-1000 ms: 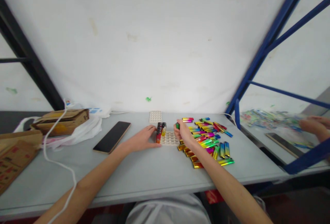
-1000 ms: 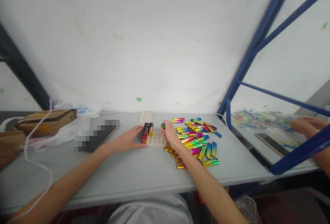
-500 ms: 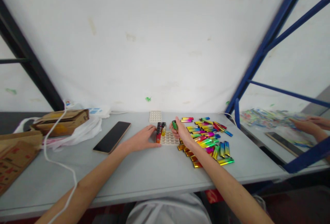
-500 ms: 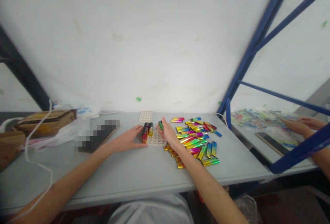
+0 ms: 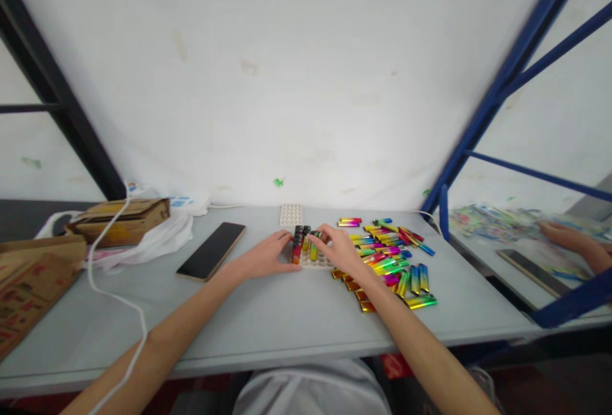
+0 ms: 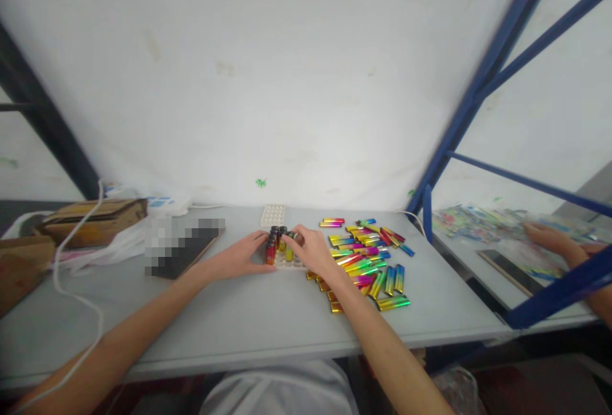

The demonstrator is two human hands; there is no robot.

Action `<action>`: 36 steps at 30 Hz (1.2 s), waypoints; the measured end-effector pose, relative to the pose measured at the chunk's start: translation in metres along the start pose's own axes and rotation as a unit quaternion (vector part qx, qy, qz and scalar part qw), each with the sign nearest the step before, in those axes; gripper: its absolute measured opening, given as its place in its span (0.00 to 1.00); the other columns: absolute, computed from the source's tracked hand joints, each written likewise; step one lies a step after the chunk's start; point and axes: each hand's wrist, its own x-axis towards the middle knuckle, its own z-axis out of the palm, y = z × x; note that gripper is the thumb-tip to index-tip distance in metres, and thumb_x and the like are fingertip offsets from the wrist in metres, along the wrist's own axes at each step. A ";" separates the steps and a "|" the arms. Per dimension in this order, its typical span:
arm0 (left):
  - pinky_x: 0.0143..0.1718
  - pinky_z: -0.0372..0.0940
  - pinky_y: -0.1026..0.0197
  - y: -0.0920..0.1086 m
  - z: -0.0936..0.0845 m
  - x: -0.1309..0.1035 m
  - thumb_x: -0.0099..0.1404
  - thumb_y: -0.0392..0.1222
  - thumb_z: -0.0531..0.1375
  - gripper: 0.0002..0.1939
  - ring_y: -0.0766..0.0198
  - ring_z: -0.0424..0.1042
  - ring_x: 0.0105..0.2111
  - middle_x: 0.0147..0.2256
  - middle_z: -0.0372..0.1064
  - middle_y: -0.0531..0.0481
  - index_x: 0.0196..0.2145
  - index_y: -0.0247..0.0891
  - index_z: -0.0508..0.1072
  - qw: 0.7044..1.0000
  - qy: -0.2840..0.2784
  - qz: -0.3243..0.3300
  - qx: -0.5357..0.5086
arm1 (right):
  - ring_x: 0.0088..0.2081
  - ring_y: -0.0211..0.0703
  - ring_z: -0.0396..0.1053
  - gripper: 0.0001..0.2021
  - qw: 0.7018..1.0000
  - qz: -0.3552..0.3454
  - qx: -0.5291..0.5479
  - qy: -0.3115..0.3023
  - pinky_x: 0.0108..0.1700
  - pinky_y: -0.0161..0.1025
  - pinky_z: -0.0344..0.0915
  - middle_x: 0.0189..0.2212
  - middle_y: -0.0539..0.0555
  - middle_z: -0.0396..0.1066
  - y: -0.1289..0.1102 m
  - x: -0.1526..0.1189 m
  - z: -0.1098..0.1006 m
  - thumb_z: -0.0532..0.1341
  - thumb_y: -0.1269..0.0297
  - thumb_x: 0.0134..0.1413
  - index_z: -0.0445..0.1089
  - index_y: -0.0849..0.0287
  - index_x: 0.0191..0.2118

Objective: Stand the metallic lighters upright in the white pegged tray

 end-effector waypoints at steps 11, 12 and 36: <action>0.63 0.61 0.44 0.000 0.001 0.000 0.59 0.61 0.69 0.35 0.43 0.67 0.58 0.57 0.68 0.38 0.58 0.39 0.69 1.000 -0.006 0.001 0.000 | 0.31 0.44 0.71 0.13 0.996 -0.054 -0.060 -0.040 0.34 0.36 0.58 0.30 0.53 0.77 0.003 0.003 0.007 0.60 0.51 0.68 0.73 0.55 0.40; 0.63 0.61 0.44 -0.001 0.001 0.000 0.59 0.61 0.69 0.35 0.43 0.67 0.58 0.57 0.68 0.38 0.57 0.39 0.70 1.000 -0.004 0.002 -0.002 | 0.31 0.44 0.71 0.12 0.994 -0.055 -0.079 -0.043 0.34 0.36 0.57 0.32 0.54 0.77 0.001 0.003 0.008 0.60 0.52 0.68 0.73 0.54 0.42; 0.61 0.64 0.47 -0.003 0.002 0.000 0.56 0.66 0.68 0.37 0.40 0.69 0.57 0.57 0.70 0.38 0.54 0.39 0.73 1.000 -0.001 -0.025 0.011 | 0.41 0.50 0.76 0.05 0.968 0.072 -0.225 -0.085 0.48 0.40 0.67 0.36 0.62 0.81 0.103 0.050 -0.065 0.66 0.64 0.59 0.80 0.58 0.36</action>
